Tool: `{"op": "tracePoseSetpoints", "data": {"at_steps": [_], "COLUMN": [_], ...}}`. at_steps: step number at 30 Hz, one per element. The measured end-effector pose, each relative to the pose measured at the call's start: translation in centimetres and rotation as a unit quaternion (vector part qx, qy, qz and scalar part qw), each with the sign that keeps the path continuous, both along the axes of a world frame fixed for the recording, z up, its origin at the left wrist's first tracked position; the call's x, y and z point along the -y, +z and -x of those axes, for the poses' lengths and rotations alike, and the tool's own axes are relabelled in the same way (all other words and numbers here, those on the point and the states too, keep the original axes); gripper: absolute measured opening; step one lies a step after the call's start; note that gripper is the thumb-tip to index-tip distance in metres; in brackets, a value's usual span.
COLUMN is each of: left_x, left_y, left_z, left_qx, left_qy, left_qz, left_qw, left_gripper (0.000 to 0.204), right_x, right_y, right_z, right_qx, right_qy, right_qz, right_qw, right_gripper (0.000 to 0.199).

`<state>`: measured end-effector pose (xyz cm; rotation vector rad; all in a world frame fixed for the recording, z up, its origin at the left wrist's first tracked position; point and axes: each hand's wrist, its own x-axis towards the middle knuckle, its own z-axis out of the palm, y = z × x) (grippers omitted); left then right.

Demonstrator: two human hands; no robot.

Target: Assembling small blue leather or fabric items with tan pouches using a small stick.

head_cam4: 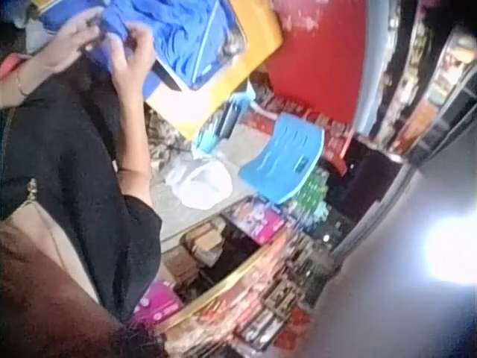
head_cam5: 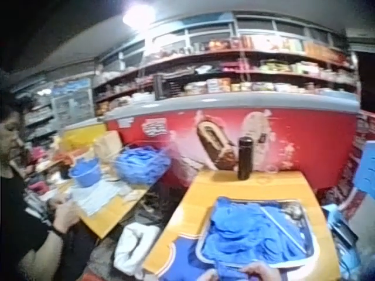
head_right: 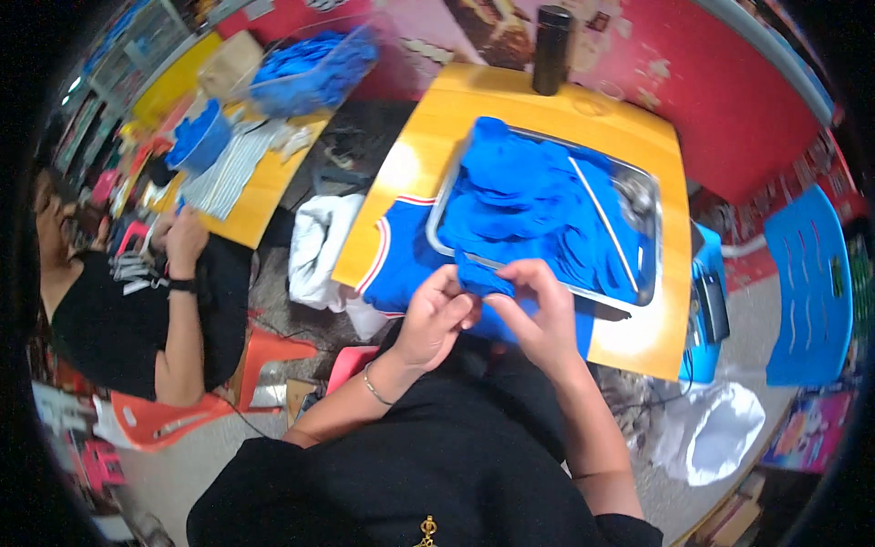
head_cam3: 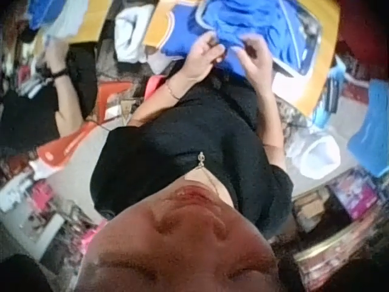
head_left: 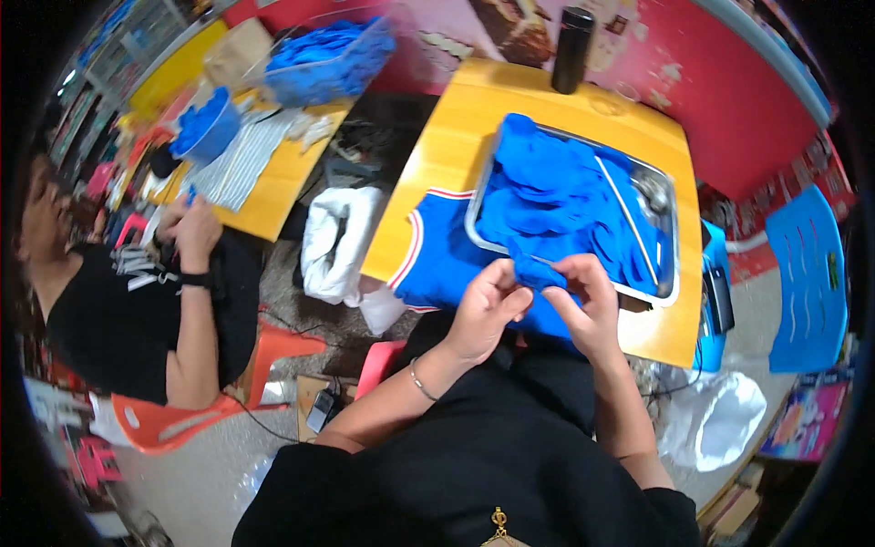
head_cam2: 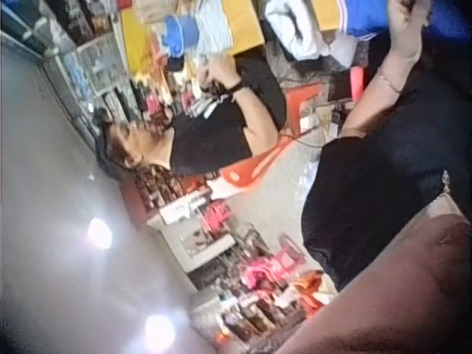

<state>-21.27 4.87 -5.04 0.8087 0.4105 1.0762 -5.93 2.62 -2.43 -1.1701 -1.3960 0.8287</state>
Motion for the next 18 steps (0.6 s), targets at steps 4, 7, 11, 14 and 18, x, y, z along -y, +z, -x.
{"op": "tracePoseSetpoints", "data": {"at_steps": [4, 7, 11, 14, 18], "left_x": [0.3, 0.1, 0.3, 0.2, 0.1], "left_y": [0.0, -0.4, -0.4, -0.4, 0.0], "left_z": [-0.8, -0.6, -0.3, -0.2, -0.1], "left_qx": [-0.045, -0.056, -0.035, -0.019, 0.111], "left_qy": [-0.014, 0.003, -0.004, -0.023, -0.115], "left_qz": [-0.008, 0.008, 0.026, 0.047, 0.119], "left_qw": [0.999, 0.998, 0.999, 0.998, 0.98], "left_gripper": [0.019, 0.012, 0.009, 0.01, 0.016], "right_x": [0.9, 1.2, 1.3, 1.2, 1.1], "right_y": [0.5, 0.9, 0.8, 1.3, 1.2], "right_z": [-0.6, -0.5, -0.6, -0.7, -0.9], "right_qx": [-0.002, 0.007, 0.023, 0.001, -0.063], "right_qy": [0.018, 0.045, 0.06, 0.085, 0.087], "right_qz": [0.014, 0.02, 0.008, 0.034, 0.059], "right_qw": [1.0, 0.999, 0.998, 0.996, 0.992], "right_gripper": [0.018, 0.012, 0.011, 0.009, 0.009]}}
